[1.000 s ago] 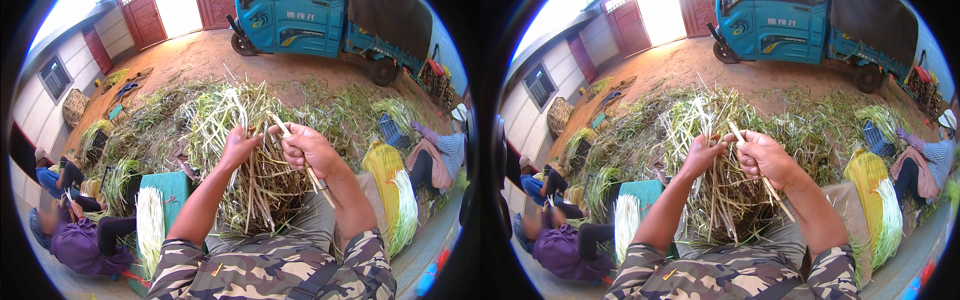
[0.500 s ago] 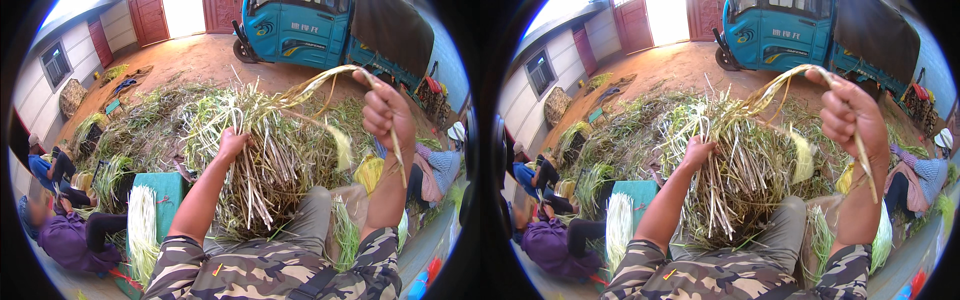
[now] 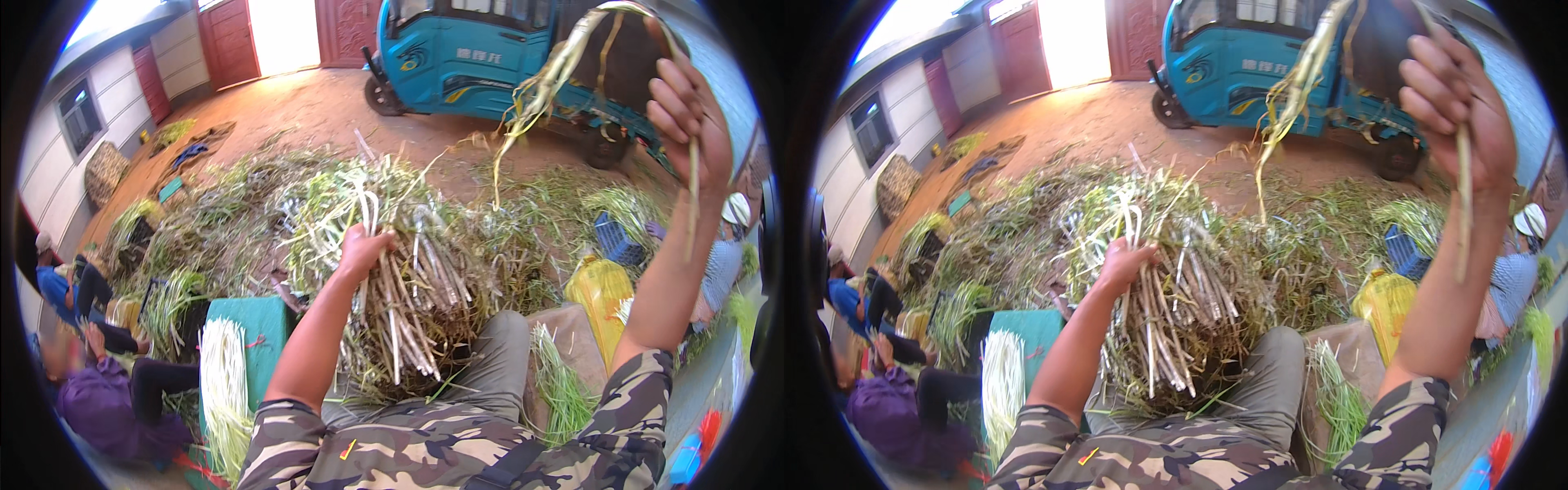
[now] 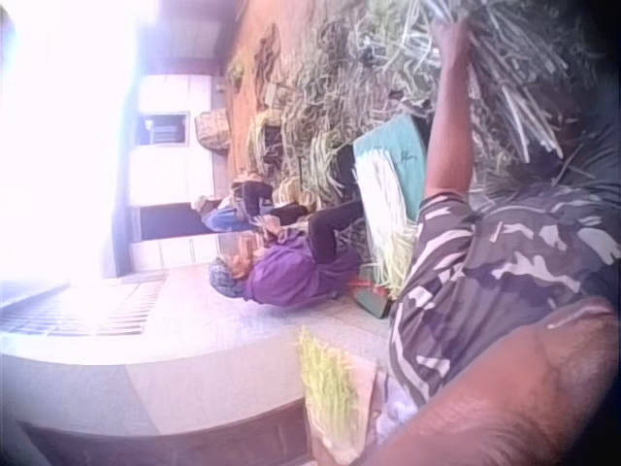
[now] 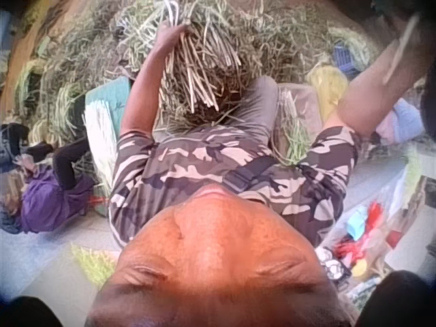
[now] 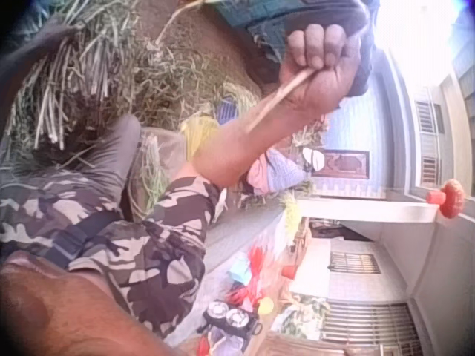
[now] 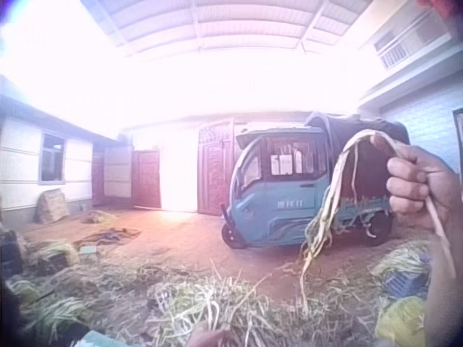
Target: The person sits on the ground and repeatedly pulls long, thin strips from a pile of plant material, separating them by hand. The strips are gathered and placed into a growing bundle on a green block beside them.
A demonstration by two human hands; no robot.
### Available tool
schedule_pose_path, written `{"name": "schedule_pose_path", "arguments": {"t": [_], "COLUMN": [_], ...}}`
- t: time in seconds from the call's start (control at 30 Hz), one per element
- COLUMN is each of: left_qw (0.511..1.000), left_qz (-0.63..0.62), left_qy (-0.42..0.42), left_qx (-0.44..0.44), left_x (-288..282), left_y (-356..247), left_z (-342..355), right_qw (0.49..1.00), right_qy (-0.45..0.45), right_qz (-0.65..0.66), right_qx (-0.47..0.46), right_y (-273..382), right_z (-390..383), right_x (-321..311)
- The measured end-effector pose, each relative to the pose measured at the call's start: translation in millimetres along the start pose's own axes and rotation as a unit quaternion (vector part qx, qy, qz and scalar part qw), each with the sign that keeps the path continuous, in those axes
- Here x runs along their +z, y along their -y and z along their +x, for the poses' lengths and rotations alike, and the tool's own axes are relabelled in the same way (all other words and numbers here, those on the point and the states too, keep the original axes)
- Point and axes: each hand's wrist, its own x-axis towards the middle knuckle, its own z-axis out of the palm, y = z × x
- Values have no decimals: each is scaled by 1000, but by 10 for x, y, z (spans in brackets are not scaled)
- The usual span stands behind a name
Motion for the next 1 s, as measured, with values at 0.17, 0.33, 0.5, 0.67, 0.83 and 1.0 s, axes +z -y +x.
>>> {"name": "schedule_pose_path", "arguments": {"t": [0.17, 0.33, 0.5, 0.67, 0.83, 1.0], "left_qw": [998, 985, 926, 917, 915, 929], "left_qz": [34, -114, -340, -380, -375, -358], "left_qy": [-6, -50, 18, 103, 139, 86], "left_qx": [57, 115, 161, 62, 49, 35], "left_x": [-169, -402, -518, -349, -293, -199], "left_y": [-232, -720, -1053, -997, -871, -900], "left_z": [-280, -709, -1071, -1169, -1219, -1320], "right_qw": [998, 997, 993, 979, 950, 946], "right_qy": [-55, -45, -36, 30, 119, 114], "right_qz": [-31, 9, 4, -55, -160, -185], "right_qx": [1, 69, 117, 193, 240, 242], "right_y": [-382, -859, -1486, -2021, -2329, -2405], "right_z": [15, -116, -468, -889, -1170, -1290], "right_x": [109, 289, 597, 1006, 1230, 1241]}}
